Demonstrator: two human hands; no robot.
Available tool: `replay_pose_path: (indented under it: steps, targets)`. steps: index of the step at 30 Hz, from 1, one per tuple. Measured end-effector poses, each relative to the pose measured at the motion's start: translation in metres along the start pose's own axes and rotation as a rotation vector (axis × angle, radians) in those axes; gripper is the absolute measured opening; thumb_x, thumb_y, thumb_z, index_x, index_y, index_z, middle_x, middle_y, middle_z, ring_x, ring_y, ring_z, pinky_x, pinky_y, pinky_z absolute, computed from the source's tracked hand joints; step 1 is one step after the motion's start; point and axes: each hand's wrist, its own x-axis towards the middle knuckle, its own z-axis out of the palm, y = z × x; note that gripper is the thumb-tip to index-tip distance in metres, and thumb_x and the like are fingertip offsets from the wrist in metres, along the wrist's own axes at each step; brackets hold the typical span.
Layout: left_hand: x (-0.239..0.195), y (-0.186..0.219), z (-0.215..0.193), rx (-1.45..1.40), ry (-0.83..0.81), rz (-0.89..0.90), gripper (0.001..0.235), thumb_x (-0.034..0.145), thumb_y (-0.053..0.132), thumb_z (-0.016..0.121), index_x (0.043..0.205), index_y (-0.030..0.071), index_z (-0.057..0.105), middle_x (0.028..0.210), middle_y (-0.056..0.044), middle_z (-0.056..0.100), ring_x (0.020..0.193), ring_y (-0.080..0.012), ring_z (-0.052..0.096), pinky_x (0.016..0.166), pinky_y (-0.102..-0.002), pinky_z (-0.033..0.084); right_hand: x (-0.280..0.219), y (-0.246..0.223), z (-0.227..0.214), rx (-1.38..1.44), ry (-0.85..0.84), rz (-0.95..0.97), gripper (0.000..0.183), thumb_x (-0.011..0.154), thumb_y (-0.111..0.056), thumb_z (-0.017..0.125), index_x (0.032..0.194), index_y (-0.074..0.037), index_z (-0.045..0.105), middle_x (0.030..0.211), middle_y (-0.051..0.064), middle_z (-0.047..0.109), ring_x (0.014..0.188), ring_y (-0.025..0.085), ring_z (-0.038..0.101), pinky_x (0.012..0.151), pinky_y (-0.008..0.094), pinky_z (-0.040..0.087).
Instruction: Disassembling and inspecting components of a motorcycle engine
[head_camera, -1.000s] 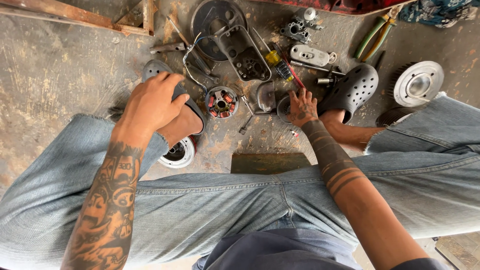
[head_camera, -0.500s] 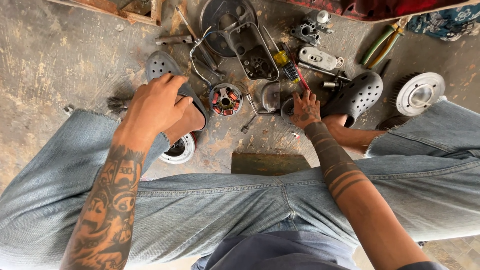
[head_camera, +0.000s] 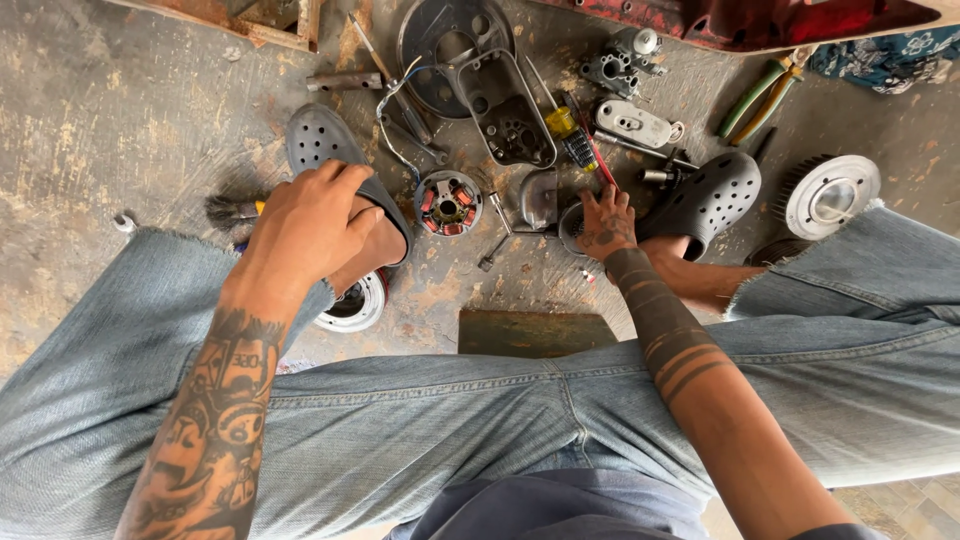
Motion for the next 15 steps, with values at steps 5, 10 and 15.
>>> replay_pose_path:
  steps: [5, 10, 15]
  targets:
    - [0.003, 0.002, -0.004, 0.003, -0.045, 0.011, 0.05, 0.097, 0.033, 0.06, 0.141, 0.01, 0.059, 0.128, -0.02, 0.065, 0.113, -0.0445, 0.066, 0.091, -0.06, 0.052, -0.002, -0.002, -0.002, -0.02, 0.035, 0.012, 0.091, 0.068, -0.037, 0.078, 0.152, -0.022, 0.045, 0.139, 0.022, 0.043, 0.121, 0.042, 0.046, 0.092, 0.048, 0.048]
    - [0.002, 0.005, -0.003, 0.017, -0.043, -0.006, 0.048, 0.099, 0.032, 0.058, 0.142, 0.011, 0.059, 0.129, -0.022, 0.066, 0.114, -0.0454, 0.066, 0.092, -0.062, 0.051, 0.005, 0.002, 0.01, -0.028, 0.043, 0.016, 0.093, 0.067, -0.038, 0.079, 0.152, -0.024, 0.045, 0.137, 0.02, 0.043, 0.119, 0.041, 0.047, 0.091, 0.047, 0.048]
    - [0.001, 0.004, -0.003, 0.025, -0.071, -0.021, 0.049, 0.098, 0.033, 0.059, 0.141, 0.01, 0.06, 0.129, -0.022, 0.066, 0.112, -0.0455, 0.067, 0.09, -0.061, 0.053, 0.007, 0.005, 0.018, -0.034, 0.123, -0.007, 0.093, 0.061, -0.039, 0.079, 0.148, -0.025, 0.05, 0.135, 0.02, 0.044, 0.115, 0.039, 0.049, 0.087, 0.047, 0.049]
